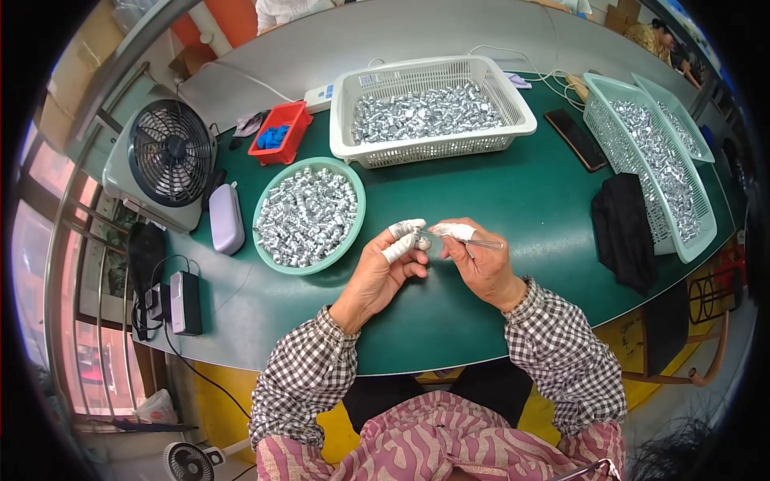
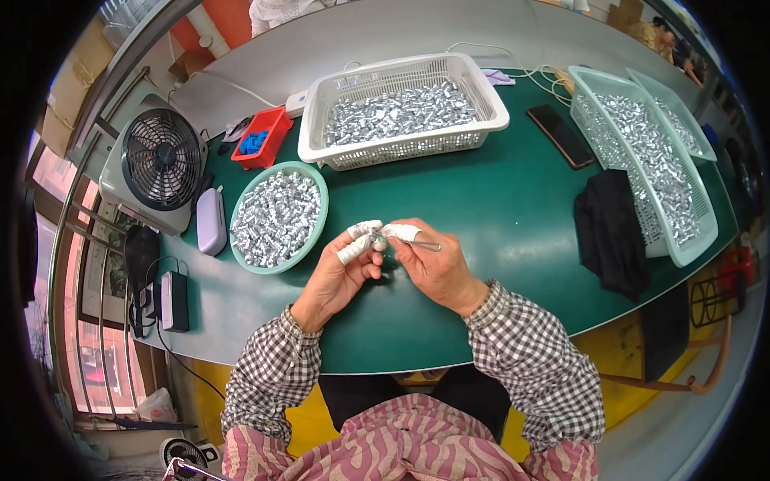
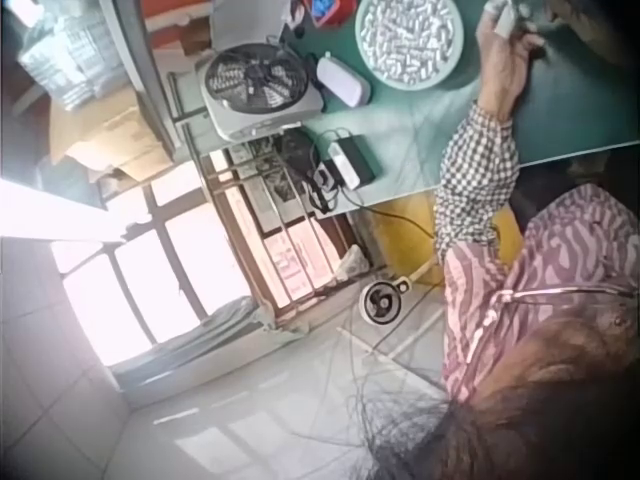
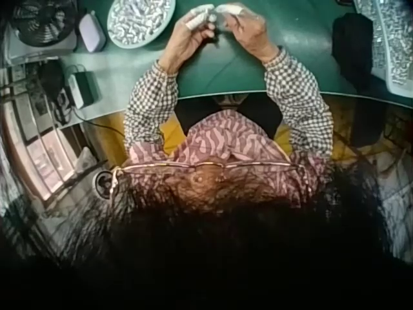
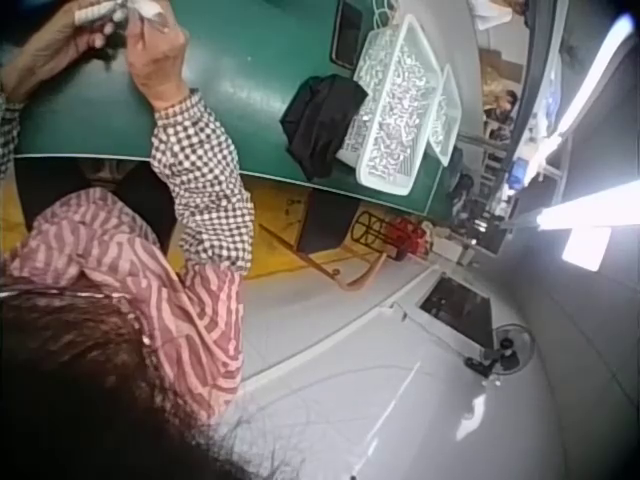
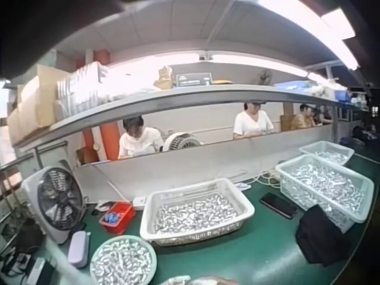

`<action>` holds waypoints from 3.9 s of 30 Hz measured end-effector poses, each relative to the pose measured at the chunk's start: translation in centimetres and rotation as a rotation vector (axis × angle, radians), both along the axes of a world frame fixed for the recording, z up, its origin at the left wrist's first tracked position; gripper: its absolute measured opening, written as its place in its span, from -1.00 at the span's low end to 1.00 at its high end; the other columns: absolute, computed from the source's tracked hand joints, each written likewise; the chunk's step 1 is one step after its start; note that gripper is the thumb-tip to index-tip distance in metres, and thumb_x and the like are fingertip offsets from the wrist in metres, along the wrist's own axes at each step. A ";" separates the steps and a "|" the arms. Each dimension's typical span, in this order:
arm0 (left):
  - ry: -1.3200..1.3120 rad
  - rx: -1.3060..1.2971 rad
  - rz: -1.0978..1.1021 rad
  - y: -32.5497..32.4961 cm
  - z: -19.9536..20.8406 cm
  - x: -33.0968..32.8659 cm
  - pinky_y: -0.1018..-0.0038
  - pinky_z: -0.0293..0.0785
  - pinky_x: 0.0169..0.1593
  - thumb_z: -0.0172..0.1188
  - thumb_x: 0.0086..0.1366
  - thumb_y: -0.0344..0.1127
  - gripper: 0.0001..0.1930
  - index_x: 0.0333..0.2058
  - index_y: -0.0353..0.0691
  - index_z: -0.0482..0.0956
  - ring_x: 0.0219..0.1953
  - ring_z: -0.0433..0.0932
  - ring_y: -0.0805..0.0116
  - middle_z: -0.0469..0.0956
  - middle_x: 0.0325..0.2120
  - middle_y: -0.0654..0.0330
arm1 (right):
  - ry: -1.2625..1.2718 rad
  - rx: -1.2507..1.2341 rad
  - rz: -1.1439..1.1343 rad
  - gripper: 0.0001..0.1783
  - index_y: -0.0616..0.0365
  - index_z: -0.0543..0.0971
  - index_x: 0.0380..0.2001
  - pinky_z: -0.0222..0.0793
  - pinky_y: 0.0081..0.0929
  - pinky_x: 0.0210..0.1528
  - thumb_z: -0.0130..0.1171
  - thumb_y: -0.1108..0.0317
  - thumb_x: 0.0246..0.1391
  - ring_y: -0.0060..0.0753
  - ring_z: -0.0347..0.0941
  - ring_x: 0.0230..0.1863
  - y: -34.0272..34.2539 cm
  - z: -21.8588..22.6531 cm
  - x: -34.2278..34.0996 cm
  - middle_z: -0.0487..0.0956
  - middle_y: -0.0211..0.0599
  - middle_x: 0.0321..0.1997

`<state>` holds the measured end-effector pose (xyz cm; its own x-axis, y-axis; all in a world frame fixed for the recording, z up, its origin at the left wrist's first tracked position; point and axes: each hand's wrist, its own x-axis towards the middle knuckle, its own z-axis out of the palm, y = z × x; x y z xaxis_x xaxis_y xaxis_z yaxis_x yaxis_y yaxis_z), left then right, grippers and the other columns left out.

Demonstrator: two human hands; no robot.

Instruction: The recorder is using a pointed pick tool to assemble small silver metal components into larger units on a green factory workbench.

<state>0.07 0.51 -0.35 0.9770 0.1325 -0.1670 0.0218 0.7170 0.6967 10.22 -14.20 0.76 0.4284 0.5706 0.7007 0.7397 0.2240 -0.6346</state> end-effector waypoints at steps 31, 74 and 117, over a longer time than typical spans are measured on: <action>0.064 0.126 0.107 -0.5 0.2 -0.2 0.59 0.33 -0.49 -0.13 0.35 -0.18 -0.68 -0.17 -0.35 0.40 -0.54 0.34 0.54 0.37 -0.53 0.32 | -0.473 -0.324 -0.003 -0.85 0.30 0.33 -0.59 0.24 -0.35 -0.64 0.04 0.52 0.00 -0.18 0.36 -0.65 0.3 -0.2 -0.8 0.39 -0.18 -0.60; 0.117 0.022 0.094 -1.5 0.1 0.2 0.66 0.24 -0.59 -0.17 0.36 -0.15 -0.68 -0.18 -0.31 0.39 -0.59 0.26 0.57 0.31 -0.52 0.33 | -0.571 -0.422 -0.081 -0.83 0.23 0.30 -0.59 0.36 -0.40 -0.60 0.08 0.47 -0.08 -0.22 0.41 -0.62 0.4 -0.8 -1.4 0.39 -0.16 -0.57; -0.003 -0.070 0.071 -1.5 0.4 0.1 0.65 0.24 -0.53 -0.07 0.32 -0.16 -0.70 -0.16 -0.29 0.40 -0.53 0.30 0.61 0.40 -0.48 0.34 | 0.116 -0.190 0.039 -0.90 0.31 0.40 -0.49 0.34 -0.49 -0.59 0.04 0.49 0.04 -0.37 0.44 -0.62 0.7 0.1 -1.3 0.51 -0.20 -0.54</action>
